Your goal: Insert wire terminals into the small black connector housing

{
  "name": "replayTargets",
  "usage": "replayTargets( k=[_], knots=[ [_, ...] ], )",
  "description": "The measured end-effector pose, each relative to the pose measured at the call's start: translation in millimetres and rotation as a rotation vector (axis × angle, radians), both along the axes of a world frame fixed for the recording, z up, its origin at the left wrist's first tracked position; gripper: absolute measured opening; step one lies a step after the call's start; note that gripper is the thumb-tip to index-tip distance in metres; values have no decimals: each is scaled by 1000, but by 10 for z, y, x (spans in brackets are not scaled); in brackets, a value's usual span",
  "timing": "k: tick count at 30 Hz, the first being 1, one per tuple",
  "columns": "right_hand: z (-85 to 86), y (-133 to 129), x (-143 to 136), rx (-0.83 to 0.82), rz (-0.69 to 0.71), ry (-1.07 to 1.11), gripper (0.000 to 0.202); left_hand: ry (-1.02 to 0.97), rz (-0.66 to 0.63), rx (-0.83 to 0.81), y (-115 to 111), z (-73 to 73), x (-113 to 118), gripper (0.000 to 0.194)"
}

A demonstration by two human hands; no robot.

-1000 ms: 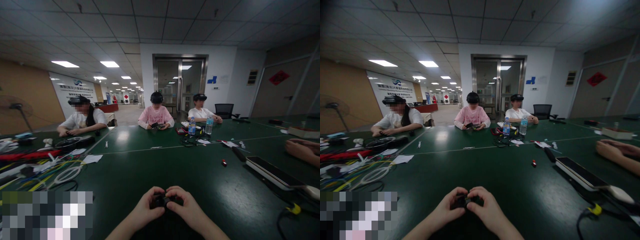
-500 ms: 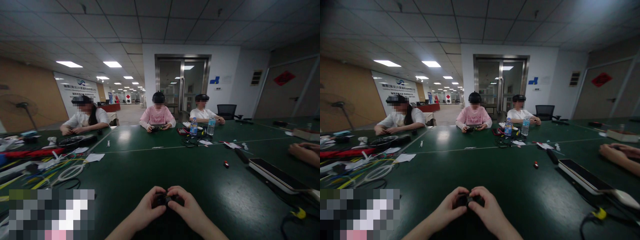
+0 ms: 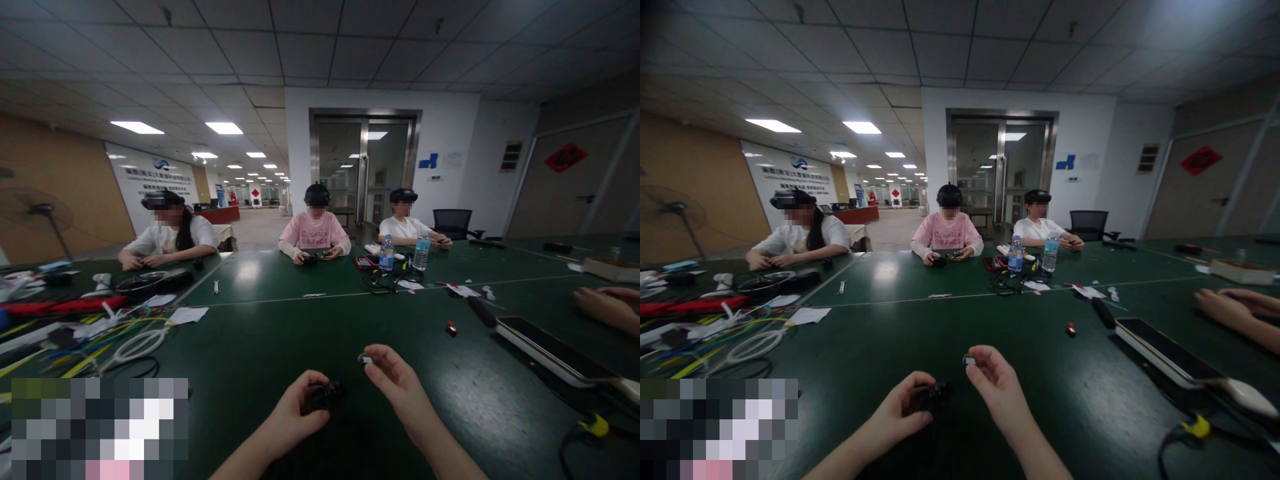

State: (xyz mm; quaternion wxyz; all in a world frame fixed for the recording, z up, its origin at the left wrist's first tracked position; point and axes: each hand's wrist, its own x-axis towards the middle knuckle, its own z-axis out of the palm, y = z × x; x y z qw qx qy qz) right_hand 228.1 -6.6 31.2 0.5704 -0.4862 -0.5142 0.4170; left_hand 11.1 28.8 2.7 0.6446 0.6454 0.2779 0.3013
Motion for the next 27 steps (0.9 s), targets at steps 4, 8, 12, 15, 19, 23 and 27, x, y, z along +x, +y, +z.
replayTargets(
  k=[4, 8, 12, 15, 19, 23, 27],
  knots=[
    [12, -6, 82, 40, -104, 131, 41, 8, 2, -15, -3, -5, -9, 40],
    [12, 7, 137, 75, -181, 299, 40, 1, -3, 3, 8, -49, -35, 41],
    [24, 20, 156, 105, -193, 412, 34, 11, -26, -13, 31, -85, -58, 40],
    [25, 23, 159, 109, -194, 433, 34, 1, -35, -5, 42, -97, -62, 40],
    [30, 19, 153, 96, -194, 422, 34, -3, -30, 0, 39, -94, -56, 40],
    [35, 24, 138, 91, -211, 467, 38, 20, -5, -18, 24, -72, -50, 41],
    [2, 34, 125, 67, -195, 419, 37, 28, 4, -33, 12, -58, -49, 41]
  ],
)
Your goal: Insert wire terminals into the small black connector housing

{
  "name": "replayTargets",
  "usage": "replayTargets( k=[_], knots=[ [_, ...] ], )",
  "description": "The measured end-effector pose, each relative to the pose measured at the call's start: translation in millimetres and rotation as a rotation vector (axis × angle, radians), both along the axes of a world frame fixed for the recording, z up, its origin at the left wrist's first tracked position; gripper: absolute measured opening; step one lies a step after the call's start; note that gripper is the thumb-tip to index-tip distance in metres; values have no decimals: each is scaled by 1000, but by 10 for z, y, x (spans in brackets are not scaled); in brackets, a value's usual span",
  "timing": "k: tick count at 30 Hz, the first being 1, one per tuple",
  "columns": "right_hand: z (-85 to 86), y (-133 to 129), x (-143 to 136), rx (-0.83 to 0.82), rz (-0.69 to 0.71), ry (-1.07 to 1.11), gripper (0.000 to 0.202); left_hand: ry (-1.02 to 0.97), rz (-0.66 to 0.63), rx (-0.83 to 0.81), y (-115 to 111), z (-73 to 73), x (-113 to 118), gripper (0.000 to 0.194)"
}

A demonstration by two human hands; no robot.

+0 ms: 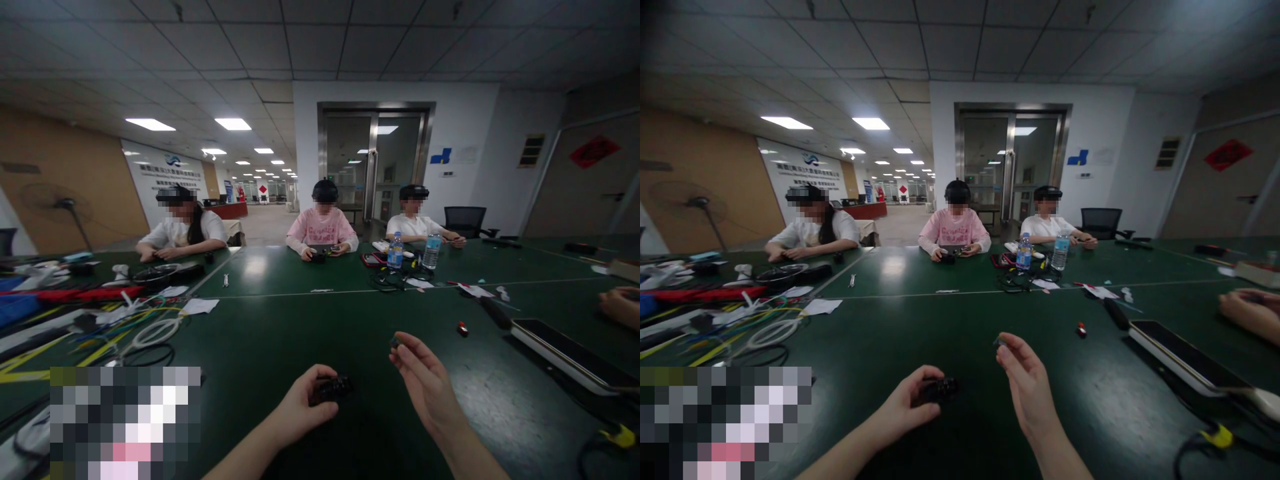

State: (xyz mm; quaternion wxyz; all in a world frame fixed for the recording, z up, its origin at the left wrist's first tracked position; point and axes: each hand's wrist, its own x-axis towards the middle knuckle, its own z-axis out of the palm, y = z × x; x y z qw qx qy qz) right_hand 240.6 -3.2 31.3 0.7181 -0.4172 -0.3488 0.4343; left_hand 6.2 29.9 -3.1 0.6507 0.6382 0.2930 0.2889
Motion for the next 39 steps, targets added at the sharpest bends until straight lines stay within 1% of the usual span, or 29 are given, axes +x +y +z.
replayTargets(
  k=[6, 9, 12, 17, 21, 26, 30, 36, 39],
  knots=[
    [-61, -4, -41, -67, 62, -111, 40, 2, 1, -19, 2, -1, 6, 42],
    [-96, 2, -77, -111, 122, -160, 40, -1, -6, -11, 1, 6, 13, 42],
    [-124, 6, -129, -113, 180, -222, 40, -10, 4, 14, 2, 5, 26, 42],
    [-93, -30, -230, -127, 259, -340, 40, -43, 6, 28, 12, -10, 49, 42],
    [-80, -51, -277, -113, 316, -488, 35, -40, 17, 35, 18, -16, 46, 42],
    [-155, -33, -300, -36, 339, -615, 24, -44, 9, 58, 29, -41, 37, 40],
    [-184, -36, -322, -48, 358, -630, 25, -64, 6, 69, 25, -42, 41, 40],
    [-143, -65, -354, -92, 385, -655, 25, -59, -6, 68, 22, -41, 32, 40],
    [-155, -65, -363, -96, 388, -679, 25, -55, 0, 83, 32, -60, 32, 40]
  ],
)
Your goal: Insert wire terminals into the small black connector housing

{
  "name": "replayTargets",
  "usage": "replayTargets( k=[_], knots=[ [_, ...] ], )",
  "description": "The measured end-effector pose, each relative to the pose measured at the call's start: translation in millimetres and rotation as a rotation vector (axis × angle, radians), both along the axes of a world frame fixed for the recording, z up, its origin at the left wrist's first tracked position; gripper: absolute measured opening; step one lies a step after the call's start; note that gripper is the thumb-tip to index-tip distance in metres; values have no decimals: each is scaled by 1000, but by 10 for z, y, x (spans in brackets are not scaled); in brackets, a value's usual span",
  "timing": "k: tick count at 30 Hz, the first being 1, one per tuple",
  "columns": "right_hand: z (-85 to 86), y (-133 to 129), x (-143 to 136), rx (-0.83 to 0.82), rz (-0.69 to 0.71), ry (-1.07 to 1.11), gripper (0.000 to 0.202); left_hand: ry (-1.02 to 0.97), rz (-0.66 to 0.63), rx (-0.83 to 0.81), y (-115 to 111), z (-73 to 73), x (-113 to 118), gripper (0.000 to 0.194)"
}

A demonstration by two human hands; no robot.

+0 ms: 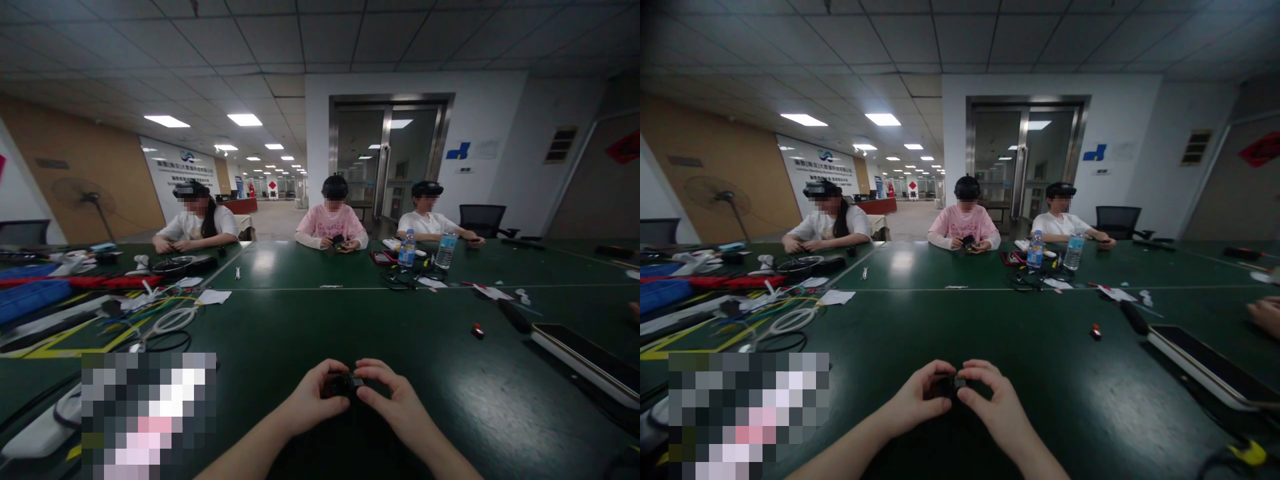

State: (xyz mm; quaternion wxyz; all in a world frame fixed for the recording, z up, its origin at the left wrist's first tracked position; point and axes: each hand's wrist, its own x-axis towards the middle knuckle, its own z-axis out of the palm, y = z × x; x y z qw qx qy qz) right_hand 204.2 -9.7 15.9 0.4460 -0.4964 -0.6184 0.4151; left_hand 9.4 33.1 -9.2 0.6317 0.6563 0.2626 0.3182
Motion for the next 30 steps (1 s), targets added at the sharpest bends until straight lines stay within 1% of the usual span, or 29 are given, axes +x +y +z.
replayTargets(
  k=[4, 8, 12, 15, 19, 22, 25, 30],
  knots=[
    [-60, 21, -7, -4, 1, -47, 25, -21, 0, -23, -1, -3, 14, 41],
    [-111, 37, 0, 3, 49, -103, 25, 1, 9, -44, -37, 74, 33, 42],
    [-100, 31, 11, 8, 78, -134, 23, 64, 43, -72, -67, 144, 38, 42],
    [-76, 22, 12, 22, 95, -126, 22, 42, 25, -61, -56, 121, 32, 42],
    [-61, 10, 4, -21, 91, -94, 33, 16, -2, -35, -15, 26, 9, 40],
    [-59, 0, -4, -4, 107, -72, 28, 26, -8, -27, 9, -24, -8, 40],
    [-53, -5, -11, 15, 111, -73, 25, 25, -13, -33, 11, -28, -9, 41],
    [-47, -4, -16, 18, 103, -102, 26, 22, -2, -17, -6, 18, 10, 42]
  ],
)
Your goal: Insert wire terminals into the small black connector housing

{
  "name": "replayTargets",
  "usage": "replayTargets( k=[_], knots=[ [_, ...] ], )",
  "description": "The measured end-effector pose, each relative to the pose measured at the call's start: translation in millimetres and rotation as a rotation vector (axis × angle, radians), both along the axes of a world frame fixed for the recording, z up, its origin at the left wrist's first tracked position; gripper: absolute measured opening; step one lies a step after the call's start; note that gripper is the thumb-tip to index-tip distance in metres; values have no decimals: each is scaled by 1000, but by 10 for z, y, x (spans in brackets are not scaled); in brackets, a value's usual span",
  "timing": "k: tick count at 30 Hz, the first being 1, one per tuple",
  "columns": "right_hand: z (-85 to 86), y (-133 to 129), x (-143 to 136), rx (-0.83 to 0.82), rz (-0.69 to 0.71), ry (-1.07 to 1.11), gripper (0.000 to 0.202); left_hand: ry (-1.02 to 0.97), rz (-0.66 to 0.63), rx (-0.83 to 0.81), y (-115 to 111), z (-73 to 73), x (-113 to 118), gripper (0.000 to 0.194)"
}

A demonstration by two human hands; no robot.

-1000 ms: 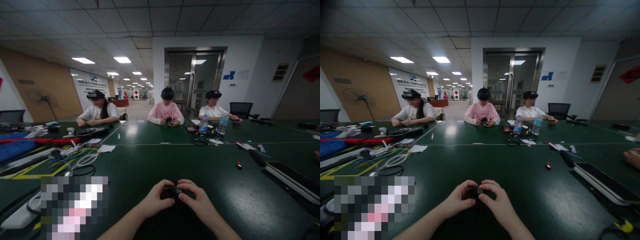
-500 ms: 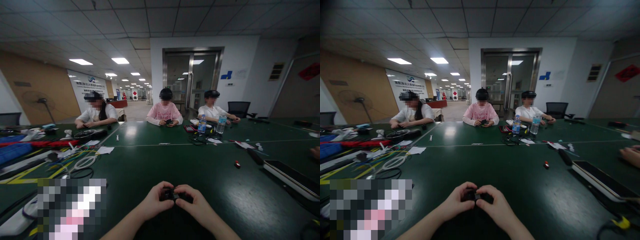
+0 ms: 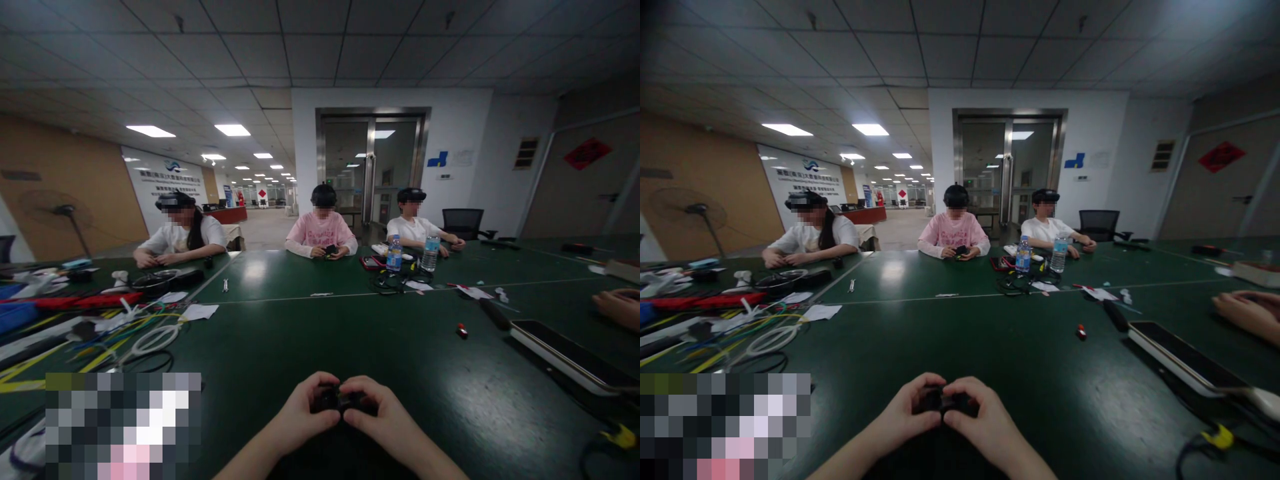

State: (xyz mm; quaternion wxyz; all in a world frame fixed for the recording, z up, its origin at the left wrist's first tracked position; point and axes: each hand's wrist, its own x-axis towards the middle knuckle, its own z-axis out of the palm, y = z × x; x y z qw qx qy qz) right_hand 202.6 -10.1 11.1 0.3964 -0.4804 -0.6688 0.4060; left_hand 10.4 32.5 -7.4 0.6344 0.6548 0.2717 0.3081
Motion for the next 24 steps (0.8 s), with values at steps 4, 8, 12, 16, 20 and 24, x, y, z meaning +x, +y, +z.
replayTargets(
  k=[4, 8, 12, 16, 20, 24],
  knots=[
    [-14, -3, -7, 11, -3, 16, 25, -7, 3, -8, -5, 8, 14, 42],
    [-6, -12, -18, -12, -16, 16, 26, -18, 6, -23, -5, 3, 25, 42],
    [16, -15, -20, -49, -29, 2, 29, -55, -15, -18, -11, 21, 32, 42],
    [17, -11, -15, -49, -42, -4, 27, -46, -9, -25, -17, 36, 29, 43],
    [10, -15, -10, -48, -28, 3, 27, -50, -6, -22, -14, 30, 21, 44],
    [-6, -11, -9, -32, -37, 2, 26, -45, -23, -24, -12, 34, 20, 44]
  ],
)
